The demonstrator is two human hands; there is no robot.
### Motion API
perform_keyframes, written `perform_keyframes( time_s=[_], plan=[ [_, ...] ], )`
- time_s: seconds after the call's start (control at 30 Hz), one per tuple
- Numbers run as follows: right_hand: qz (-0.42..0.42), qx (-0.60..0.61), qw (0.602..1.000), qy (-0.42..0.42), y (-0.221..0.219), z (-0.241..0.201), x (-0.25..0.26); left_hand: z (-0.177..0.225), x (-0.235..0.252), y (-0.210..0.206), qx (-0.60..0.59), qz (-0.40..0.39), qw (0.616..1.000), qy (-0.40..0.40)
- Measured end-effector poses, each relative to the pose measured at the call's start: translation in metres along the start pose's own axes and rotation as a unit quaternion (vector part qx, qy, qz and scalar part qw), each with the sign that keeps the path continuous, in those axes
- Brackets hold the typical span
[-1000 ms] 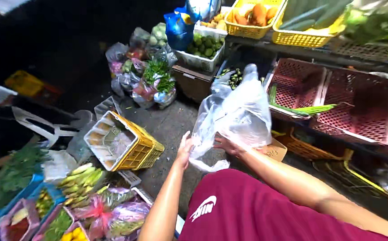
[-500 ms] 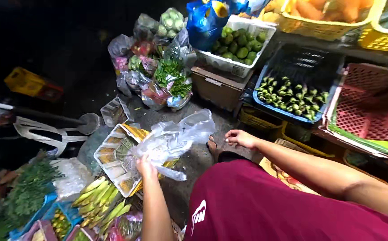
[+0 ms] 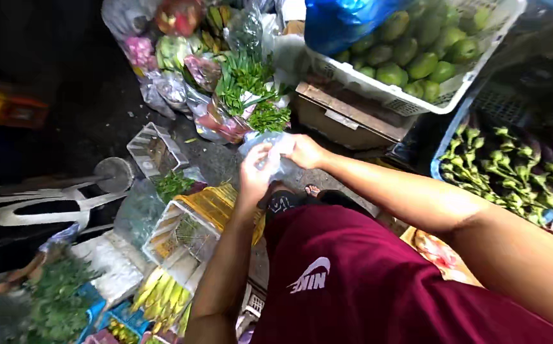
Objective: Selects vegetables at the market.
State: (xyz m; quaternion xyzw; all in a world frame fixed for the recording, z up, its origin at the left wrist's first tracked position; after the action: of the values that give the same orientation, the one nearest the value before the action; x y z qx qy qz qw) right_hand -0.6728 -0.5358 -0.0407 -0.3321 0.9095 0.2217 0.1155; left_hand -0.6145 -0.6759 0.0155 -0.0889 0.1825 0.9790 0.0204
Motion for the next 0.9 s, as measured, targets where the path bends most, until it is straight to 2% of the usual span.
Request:
perform_keyframes(
  time_s=[0.07,0.1,0.13,0.2,0.23,0.3,0.37,0.4,0.5,0.6,0.7,0.77,0.83,0.9],
  plan=[
    [0.057,-0.021,0.998,-0.030,0.033,-0.006,0.054,-0.047,0.051,0.049,-0.045,0.066,0.997,0.021],
    [0.094,-0.029,0.995,-0.032,0.054,-0.013,0.080,-0.087,0.075,0.069,-0.079,0.095,0.990,0.070],
    [0.138,-0.038,0.989,-0.032,0.077,-0.020,0.104,-0.135,0.099,0.083,-0.122,0.113,0.975,0.147],
    [0.229,-0.074,0.970,-0.019,0.131,-0.036,0.150,-0.241,0.132,0.091,-0.176,0.119,0.918,0.336],
    [0.271,-0.097,0.958,-0.003,0.154,-0.043,0.173,-0.287,0.147,0.092,-0.146,0.102,0.900,0.398],
    [0.346,-0.162,0.923,0.037,0.201,-0.054,0.224,-0.369,0.182,0.089,-0.027,0.038,0.889,0.455],
    [0.380,-0.205,0.901,0.031,0.230,-0.044,0.273,-0.423,0.207,0.081,0.042,-0.042,0.872,0.486],
    [0.382,-0.203,0.901,-0.009,0.240,-0.027,0.296,-0.441,0.220,0.074,0.045,-0.067,0.863,0.499],
    [0.371,-0.104,0.902,-0.194,0.239,0.040,0.320,-0.471,0.270,0.051,0.014,-0.042,0.865,0.500],
    [0.347,0.006,0.910,-0.228,0.195,0.071,0.296,-0.500,0.307,0.025,-0.048,0.061,0.865,0.495],
    [0.210,0.039,0.932,-0.294,0.128,0.109,0.244,-0.526,0.311,0.013,-0.115,0.116,0.830,0.532],
    [0.091,0.043,0.925,-0.367,0.082,0.143,0.195,-0.525,0.298,0.030,-0.227,0.200,0.797,0.523],
    [0.002,0.029,0.894,-0.447,0.048,0.167,0.138,-0.505,0.280,0.069,-0.357,0.320,0.744,0.466],
    [-0.049,0.026,0.862,-0.504,0.026,0.178,0.088,-0.484,0.264,0.114,-0.436,0.355,0.709,0.424]
  ],
)
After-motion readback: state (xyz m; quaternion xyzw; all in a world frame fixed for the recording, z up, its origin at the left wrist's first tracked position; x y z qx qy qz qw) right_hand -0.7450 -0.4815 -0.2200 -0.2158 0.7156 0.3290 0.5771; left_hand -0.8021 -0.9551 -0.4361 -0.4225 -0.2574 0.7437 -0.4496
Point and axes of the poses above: each hand's wrist, its own x-axis towards the middle knuckle, its own y-axis out of the back of the hand, z = x × y, the point moved 9 cm from there along x, towards the middle knuckle, and after that the axes turned 3 degrees about x, right-handed, at the moved point
